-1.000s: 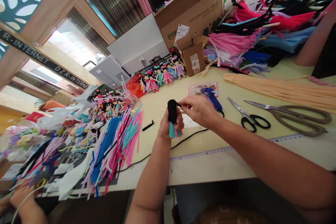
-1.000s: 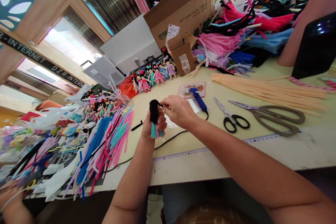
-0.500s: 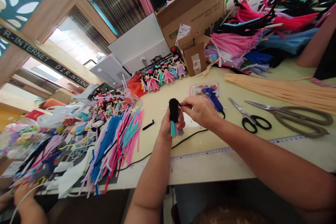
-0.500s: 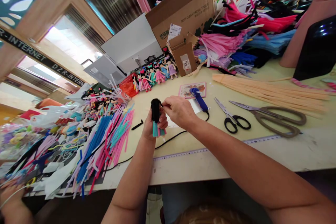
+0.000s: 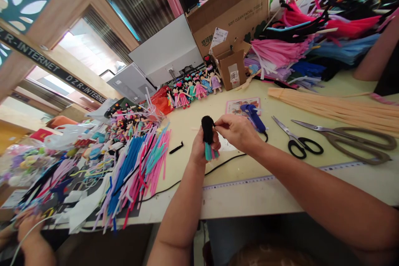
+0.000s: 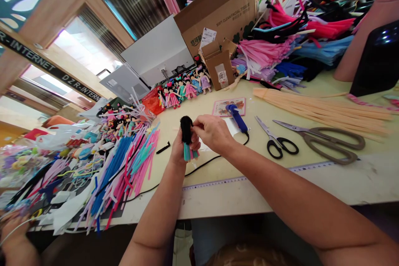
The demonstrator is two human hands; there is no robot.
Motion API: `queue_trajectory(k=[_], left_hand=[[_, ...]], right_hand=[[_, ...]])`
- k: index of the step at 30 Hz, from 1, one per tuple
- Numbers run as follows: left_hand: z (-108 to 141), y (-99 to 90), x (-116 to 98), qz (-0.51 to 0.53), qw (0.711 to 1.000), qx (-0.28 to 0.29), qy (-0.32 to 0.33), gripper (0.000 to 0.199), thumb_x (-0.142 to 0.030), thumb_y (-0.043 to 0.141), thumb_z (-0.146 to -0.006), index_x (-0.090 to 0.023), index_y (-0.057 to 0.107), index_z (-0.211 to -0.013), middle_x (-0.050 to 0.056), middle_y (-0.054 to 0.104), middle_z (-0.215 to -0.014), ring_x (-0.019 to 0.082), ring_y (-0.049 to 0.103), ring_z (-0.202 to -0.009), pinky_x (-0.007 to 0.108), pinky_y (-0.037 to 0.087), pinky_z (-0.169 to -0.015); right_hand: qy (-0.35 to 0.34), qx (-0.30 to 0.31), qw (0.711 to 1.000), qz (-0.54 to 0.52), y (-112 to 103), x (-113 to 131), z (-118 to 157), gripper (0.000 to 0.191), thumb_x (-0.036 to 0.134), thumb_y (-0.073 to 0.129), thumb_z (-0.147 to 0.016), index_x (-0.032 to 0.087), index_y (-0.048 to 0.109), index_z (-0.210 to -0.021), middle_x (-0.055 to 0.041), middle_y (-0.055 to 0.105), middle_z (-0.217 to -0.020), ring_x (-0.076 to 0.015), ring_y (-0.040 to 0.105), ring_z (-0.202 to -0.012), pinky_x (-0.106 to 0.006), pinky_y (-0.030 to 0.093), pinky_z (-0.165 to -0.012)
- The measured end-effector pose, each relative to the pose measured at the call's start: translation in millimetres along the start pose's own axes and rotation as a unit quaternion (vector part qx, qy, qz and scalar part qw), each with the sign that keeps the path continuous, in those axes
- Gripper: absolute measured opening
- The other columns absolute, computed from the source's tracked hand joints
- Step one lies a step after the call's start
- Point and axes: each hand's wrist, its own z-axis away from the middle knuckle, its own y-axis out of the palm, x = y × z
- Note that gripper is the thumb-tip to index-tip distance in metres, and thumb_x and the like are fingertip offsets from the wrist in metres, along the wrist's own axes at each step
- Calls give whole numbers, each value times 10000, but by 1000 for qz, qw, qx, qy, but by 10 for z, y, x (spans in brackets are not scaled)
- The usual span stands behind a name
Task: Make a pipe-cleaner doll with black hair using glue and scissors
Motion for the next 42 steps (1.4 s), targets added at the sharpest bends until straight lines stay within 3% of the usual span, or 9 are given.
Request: queue_trajectory(k=[13, 21, 33, 42], left_hand=[[-26, 10, 57, -40, 998, -32, 41, 435, -544, 467, -883, -154, 516, -697, -22, 492, -532, 64, 394, -359, 205, 315, -382], [-32, -9, 114, -54, 994, -49, 76, 416, -586, 521, -835, -170, 530, -837, -19, 554, -560, 95, 461, -382, 224, 353, -408], [-47, -41, 170, -66, 994, -54, 70, 428, -593, 567, -811, -190, 506, -943, -20, 580, -594, 111, 544, -486, 215, 394, -491], [-26, -7, 148, -75, 988, -85, 101, 415, -554, 624, -786, -207, 502, -979, -38, 565, -657, 100, 546, -511, 219, 419, -509]], right_hand=[[3, -13, 1000, -24, 15, 8, 12, 90, 160, 619, -772, 207, 684, -732, -6, 705, -706, -141, 602, -645, -258, 398, -593], [7, -12, 1000, -24, 35, -5, 23, 93, 155, 623, -772, 210, 690, -804, -12, 722, -760, -156, 626, -684, -271, 421, -630], [-75, -39, 995, 62, 118, -107, 24, 112, 157, 593, -833, 202, 694, -849, -35, 701, -807, -177, 613, -770, -280, 414, -709], [-160, -58, 969, 181, 187, -142, 64, 227, 220, 476, -934, 166, 691, -885, -80, 662, -820, -209, 558, -793, -327, 380, -757]])
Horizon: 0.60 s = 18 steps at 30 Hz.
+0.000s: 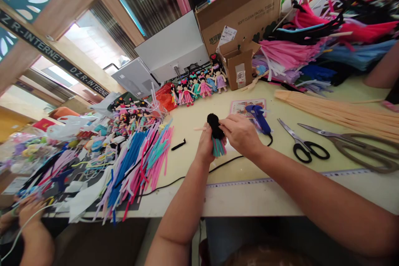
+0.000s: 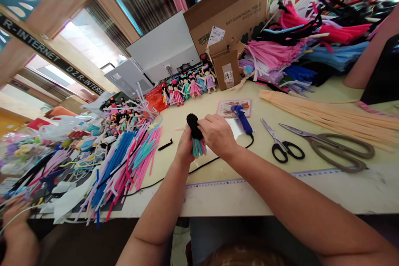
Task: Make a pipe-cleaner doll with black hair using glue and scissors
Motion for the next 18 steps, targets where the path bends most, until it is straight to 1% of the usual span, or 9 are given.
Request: queue_trajectory(k=[3, 7, 11, 14, 16, 18], left_hand=[[4, 9, -3, 7, 1000, -3, 7, 393, -535, 633, -787, -205, 507, -960, -39, 565, -695, 90, 540, -530, 220, 431, -525], [12, 14, -14, -17, 1000, -6, 18, 380, -538, 616, -804, -198, 515, -941, -36, 561, -702, 85, 532, -549, 223, 444, -555], [18, 22, -33, -48, 998, -11, 29, 387, -557, 601, -807, -197, 515, -918, -35, 546, -688, 92, 534, -577, 227, 451, -575], [11, 18, -36, -50, 997, -9, 53, 379, -550, 602, -810, -198, 495, -901, -35, 535, -676, 101, 550, -610, 222, 450, -581], [1, -2, -30, -52, 996, -8, 74, 360, -535, 590, -825, -202, 472, -893, -40, 528, -665, 98, 548, -607, 216, 443, -573], [-10, -37, -21, -71, 993, -6, 98, 338, -524, 561, -850, -207, 448, -889, -47, 524, -654, 93, 538, -585, 214, 433, -557]], right_hand=[[-27, 7, 999, 43, -7, 14, 7, 220, 200, 474, -931, 155, 687, -904, -87, 664, -843, -215, 546, -806, -339, 359, -752], [-38, 1, 995, 95, -21, 23, 7, 214, 197, 486, -926, 164, 690, -868, -75, 655, -806, -213, 529, -777, -345, 337, -726], [-43, -3, 993, 113, -15, 28, 17, 221, 197, 486, -925, 171, 688, -839, -70, 648, -782, -216, 533, -781, -353, 340, -735], [-31, 8, 996, 84, 0, 36, 25, 234, 188, 470, -927, 164, 688, -844, -85, 659, -809, -221, 549, -795, -352, 365, -745], [-11, 19, 999, 29, 4, 36, 21, 240, 191, 459, -930, 160, 690, -871, -96, 670, -847, -222, 568, -818, -346, 391, -759], [22, 32, 998, -52, -1, 27, 5, 228, 192, 463, -922, 166, 688, -894, -95, 682, -878, -218, 590, -841, -337, 414, -765]])
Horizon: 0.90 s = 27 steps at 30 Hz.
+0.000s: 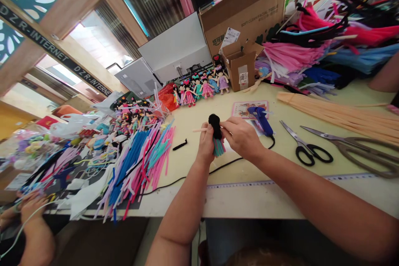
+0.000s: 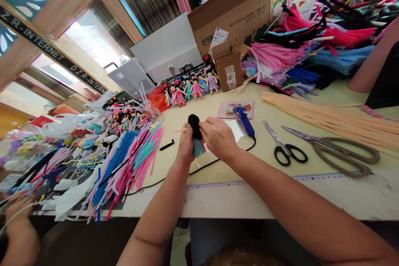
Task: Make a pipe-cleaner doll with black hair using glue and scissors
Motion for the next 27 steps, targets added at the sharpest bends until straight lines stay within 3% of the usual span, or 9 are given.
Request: queue_trajectory(k=[3, 6, 10, 12, 20, 27], left_hand=[[-10, -54, 20, -63, 997, 12, 43, 323, -526, 517, -874, -216, 430, -906, -42, 545, -671, 99, 537, -583, 223, 432, -554], [-17, -87, 27, -130, 988, 13, 79, 336, -538, 514, -870, -217, 434, -927, -29, 550, -712, 106, 534, -618, 238, 439, -579], [-13, -116, 37, -218, 967, -6, 129, 336, -536, 515, -870, -211, 447, -920, -16, 507, -762, 103, 493, -637, 238, 415, -578], [-4, -144, 46, -270, 950, -6, 160, 310, -513, 498, -887, -209, 452, -928, -7, 509, -800, 103, 489, -654, 241, 415, -593], [62, -217, -21, -434, 863, 1, 260, 229, -390, 519, -889, -211, 471, -1023, 34, 586, -898, 152, 551, -753, 280, 418, -674], [71, -206, -43, -447, 822, 21, 352, 164, -281, 563, -859, -225, 521, -1007, 61, 610, -905, 183, 560, -825, 325, 419, -759]], right_hand=[[86, 20, 986, -138, -18, -29, -36, 176, 226, 502, -896, 198, 673, -864, -56, 702, -854, -197, 618, -806, -326, 439, -732], [181, 27, 944, -274, -4, -66, -61, 133, 333, 587, -842, 213, 632, -878, -24, 702, -810, -180, 629, -736, -315, 457, -668], [235, 18, 893, -383, 58, -100, -66, 366, 400, 731, -698, 216, 563, -966, -12, 686, -798, -184, 639, -728, -322, 485, -659], [241, 25, 876, -418, 70, -103, -72, 426, 389, 766, -652, 213, 563, -982, -6, 678, -793, -182, 637, -738, -328, 494, -679], [231, 86, 805, -540, -27, -143, -139, 335, 287, 803, -575, 176, 653, -853, -13, 686, -838, -157, 636, -786, -352, 512, -806], [183, 140, 814, -533, -135, -241, -142, 354, 309, 812, -610, 181, 680, -912, -29, 698, -862, -170, 649, -799, -351, 542, -768]])
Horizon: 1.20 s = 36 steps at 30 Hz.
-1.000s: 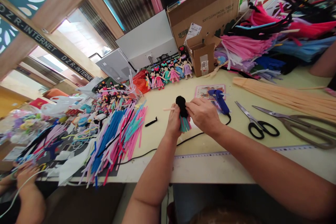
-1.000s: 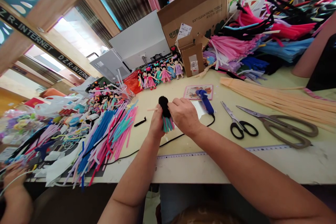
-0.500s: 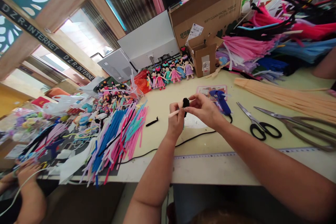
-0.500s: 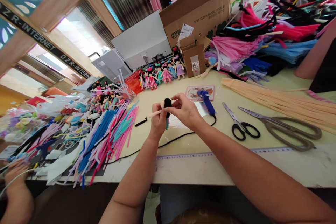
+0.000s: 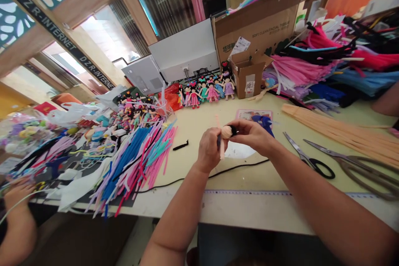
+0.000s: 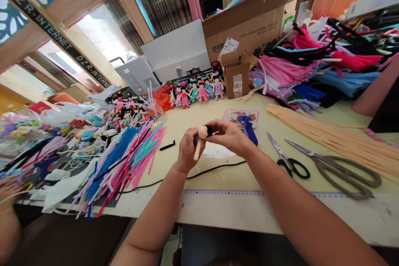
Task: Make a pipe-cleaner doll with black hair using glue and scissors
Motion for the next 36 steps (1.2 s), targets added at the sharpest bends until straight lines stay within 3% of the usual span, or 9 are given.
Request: queue_trajectory(k=[10, 17, 23, 36], left_hand=[[-37, -44, -84, -60, 992, -17, 110, 229, -218, 545, -864, -208, 514, -1090, 120, 666, -1008, 222, 606, -919, 366, 450, -802], [-37, -33, -118, -28, 998, 1, 56, 133, -277, 515, -881, -217, 565, -988, 102, 677, -952, 224, 620, -911, 383, 448, -803], [-38, -38, -136, -25, 996, -22, 84, 135, -251, 513, -881, -216, 559, -1003, 109, 680, -1005, 223, 623, -974, 397, 448, -853], [-44, -25, -138, 50, 998, -13, 38, 138, -258, 533, -867, -217, 552, -997, 98, 674, -968, 225, 616, -919, 387, 441, -832]], right_hand=[[-34, 25, 998, 36, -70, 27, 65, 341, 301, 803, -659, 245, 698, -978, -30, 702, -953, -184, 651, -867, -348, 551, -794], [-37, 26, 996, 71, -83, 29, 73, 373, 327, 804, -660, 243, 663, -995, -41, 687, -987, -199, 649, -903, -377, 546, -834], [-70, 8, 992, 103, -26, 36, 89, 485, 355, 810, -659, 283, 574, -1077, -34, 661, -1023, -195, 630, -1001, -372, 533, -880], [-96, -7, 983, 158, -35, 14, 92, 450, 394, 769, -706, 285, 577, -1098, -32, 660, -988, -192, 629, -934, -374, 522, -852]])
